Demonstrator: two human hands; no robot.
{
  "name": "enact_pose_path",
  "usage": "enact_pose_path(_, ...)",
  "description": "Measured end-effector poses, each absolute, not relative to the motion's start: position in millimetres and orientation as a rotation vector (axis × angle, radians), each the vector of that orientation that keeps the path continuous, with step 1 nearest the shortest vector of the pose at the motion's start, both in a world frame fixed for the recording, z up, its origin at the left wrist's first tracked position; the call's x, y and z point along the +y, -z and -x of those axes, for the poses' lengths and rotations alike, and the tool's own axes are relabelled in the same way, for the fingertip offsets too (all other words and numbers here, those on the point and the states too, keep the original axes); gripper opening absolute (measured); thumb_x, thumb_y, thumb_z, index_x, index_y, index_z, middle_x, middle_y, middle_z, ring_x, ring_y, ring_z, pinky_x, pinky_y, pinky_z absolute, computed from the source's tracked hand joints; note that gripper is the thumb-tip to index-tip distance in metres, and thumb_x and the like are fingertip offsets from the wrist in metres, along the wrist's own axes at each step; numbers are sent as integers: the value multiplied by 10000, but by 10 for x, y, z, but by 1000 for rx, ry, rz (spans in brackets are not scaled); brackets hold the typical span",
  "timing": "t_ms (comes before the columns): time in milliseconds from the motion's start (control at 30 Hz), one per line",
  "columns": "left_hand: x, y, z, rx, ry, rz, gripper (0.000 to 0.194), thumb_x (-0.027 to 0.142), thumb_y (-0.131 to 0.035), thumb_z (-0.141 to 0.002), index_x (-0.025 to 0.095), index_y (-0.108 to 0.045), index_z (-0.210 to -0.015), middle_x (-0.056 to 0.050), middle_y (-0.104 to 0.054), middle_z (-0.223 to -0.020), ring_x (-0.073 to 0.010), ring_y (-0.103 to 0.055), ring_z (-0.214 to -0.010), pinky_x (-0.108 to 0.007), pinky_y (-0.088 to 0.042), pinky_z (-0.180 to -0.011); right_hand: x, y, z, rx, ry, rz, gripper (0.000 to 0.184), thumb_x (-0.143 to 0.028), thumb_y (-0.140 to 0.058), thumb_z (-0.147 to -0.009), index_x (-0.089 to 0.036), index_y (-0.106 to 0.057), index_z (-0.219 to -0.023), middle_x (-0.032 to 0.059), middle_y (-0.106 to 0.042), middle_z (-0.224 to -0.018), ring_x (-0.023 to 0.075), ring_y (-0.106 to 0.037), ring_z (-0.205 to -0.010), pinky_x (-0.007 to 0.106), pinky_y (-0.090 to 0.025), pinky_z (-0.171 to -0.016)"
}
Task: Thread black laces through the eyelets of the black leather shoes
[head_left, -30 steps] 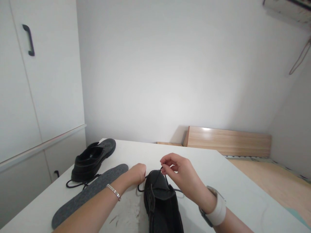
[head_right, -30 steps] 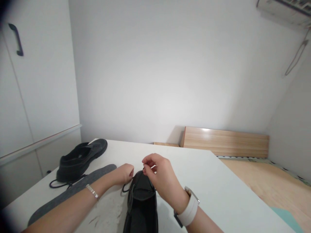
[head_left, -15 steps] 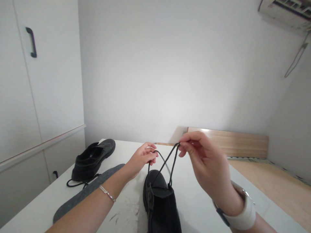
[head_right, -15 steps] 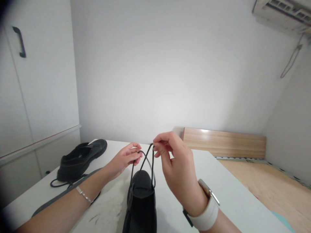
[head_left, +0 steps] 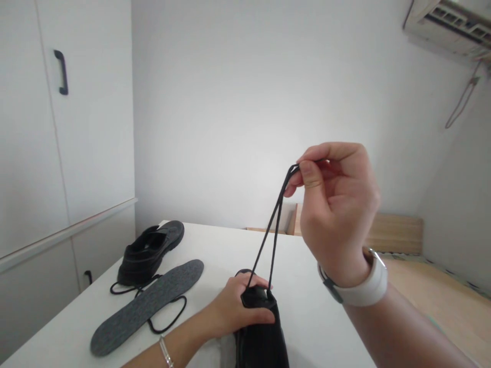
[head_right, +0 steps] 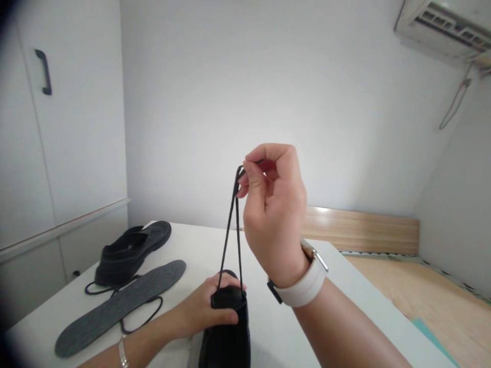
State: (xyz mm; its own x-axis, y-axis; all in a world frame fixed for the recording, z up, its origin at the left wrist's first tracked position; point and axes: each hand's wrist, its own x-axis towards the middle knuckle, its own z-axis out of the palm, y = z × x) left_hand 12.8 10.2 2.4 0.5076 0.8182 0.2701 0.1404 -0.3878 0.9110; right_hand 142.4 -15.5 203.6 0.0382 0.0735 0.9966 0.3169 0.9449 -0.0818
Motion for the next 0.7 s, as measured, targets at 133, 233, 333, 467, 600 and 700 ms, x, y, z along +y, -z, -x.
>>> enact_pose_path(133,134,-11,-246,854,-962,-1858,290,355,-808,-685,206,-751,-927,-45,-693,-996,-243,-627,-986,-322,-462,-900,-222,-2065,-1249,-1521,159,264,178,-69,-509,-971,-237,-545,-924,-36,-540,-828,85,-605,-638,229,-532,-557)
enact_pose_path(233,183,-40,-227,854,-967,-1862,245,260,-781,-694,200,-745,-928,-32,-684,-979,-222,-629,-970,-300,-459,-889,-264,-2117,-1167,-1474,125,196,195,-55,-526,-959,-232,-542,-879,-34,-547,-845,72,-595,-632,214,-530,-557)
enact_pose_path(333,219,-65,-176,852,-940,-1868,324,276,-814,-667,199,-730,-971,-29,-673,-999,-224,-622,-975,-297,-467,-881,-230,-2140,-1146,-1424,107,175,187,-64,-538,-953,-232,-546,-871,-30,-549,-841,75,-590,-619,217,-534,-553)
enact_pose_path(467,239,-61,-136,864,-868,-1893,536,336,-900,-550,230,-710,-1040,-29,-668,-1051,-256,-600,-1023,-329,-476,-905,-165,-2096,-1164,-1395,122,186,175,-81,-533,-959,-239,-553,-887,-23,-548,-847,91,-601,-621,238,-552,-561)
enact_pose_path(600,287,-45,-88,879,-753,-1919,913,411,-946,-452,268,-586,-1278,-58,-631,-1204,-298,-561,-1134,-400,-443,-1010,-182,-2053,-1195,-1434,164,238,175,-79,-518,-971,-241,-551,-915,-9,-564,-878,102,-618,-642,248,-576,-574)
enact_pose_path(700,278,-203,-21,801,-835,-1914,1049,486,-924,-507,240,-450,-1411,-117,-538,-1365,-331,-483,-1268,-445,-371,-1099,-213,-2057,-1243,-1477,186,246,149,-105,-549,-969,-242,-566,-914,-20,-570,-865,100,-627,-651,239,-575,-571)
